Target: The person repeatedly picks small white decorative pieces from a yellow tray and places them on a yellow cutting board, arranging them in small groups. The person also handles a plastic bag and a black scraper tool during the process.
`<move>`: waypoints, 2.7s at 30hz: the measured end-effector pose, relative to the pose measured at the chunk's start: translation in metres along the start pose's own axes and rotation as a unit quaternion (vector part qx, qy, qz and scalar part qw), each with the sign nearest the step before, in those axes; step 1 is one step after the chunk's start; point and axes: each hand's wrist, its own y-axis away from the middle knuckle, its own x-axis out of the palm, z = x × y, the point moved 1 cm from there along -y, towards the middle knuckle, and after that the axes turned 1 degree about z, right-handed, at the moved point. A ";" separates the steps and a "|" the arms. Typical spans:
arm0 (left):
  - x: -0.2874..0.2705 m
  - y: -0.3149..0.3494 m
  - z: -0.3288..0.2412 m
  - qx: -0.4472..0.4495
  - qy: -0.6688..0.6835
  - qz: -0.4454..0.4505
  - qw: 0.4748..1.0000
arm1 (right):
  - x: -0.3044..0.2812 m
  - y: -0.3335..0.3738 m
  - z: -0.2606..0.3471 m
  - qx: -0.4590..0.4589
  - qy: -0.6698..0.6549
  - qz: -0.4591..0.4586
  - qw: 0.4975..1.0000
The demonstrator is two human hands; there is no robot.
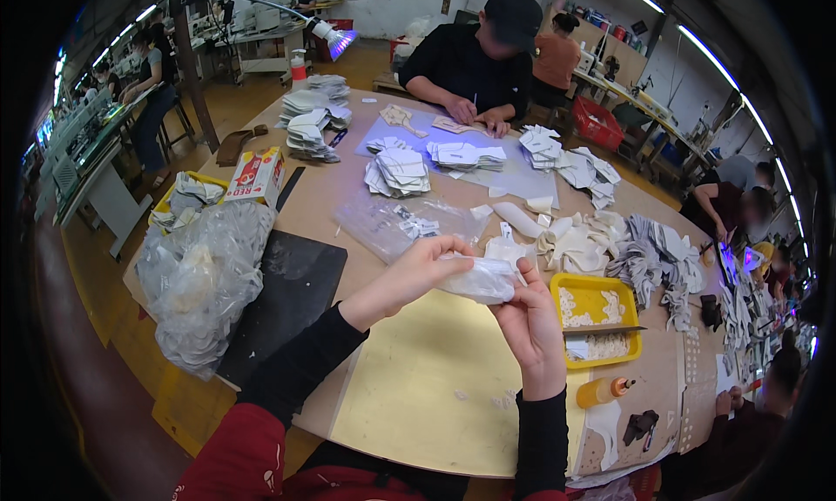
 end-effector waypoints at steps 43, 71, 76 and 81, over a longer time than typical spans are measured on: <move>0.005 -0.006 0.021 -0.068 0.283 -0.006 0.957 | -0.037 -0.018 0.005 -0.061 0.426 -0.038 0.902; 0.020 0.005 0.020 0.281 -0.523 -0.121 0.795 | -0.009 0.005 -0.002 -0.234 0.745 0.047 0.623; 0.016 0.004 0.033 0.245 -0.634 -0.200 0.706 | -0.012 0.003 0.006 -0.205 0.755 0.034 0.622; 0.026 0.009 0.028 0.275 -0.611 -0.129 0.731 | -0.013 0.003 0.010 -0.269 0.741 0.020 0.615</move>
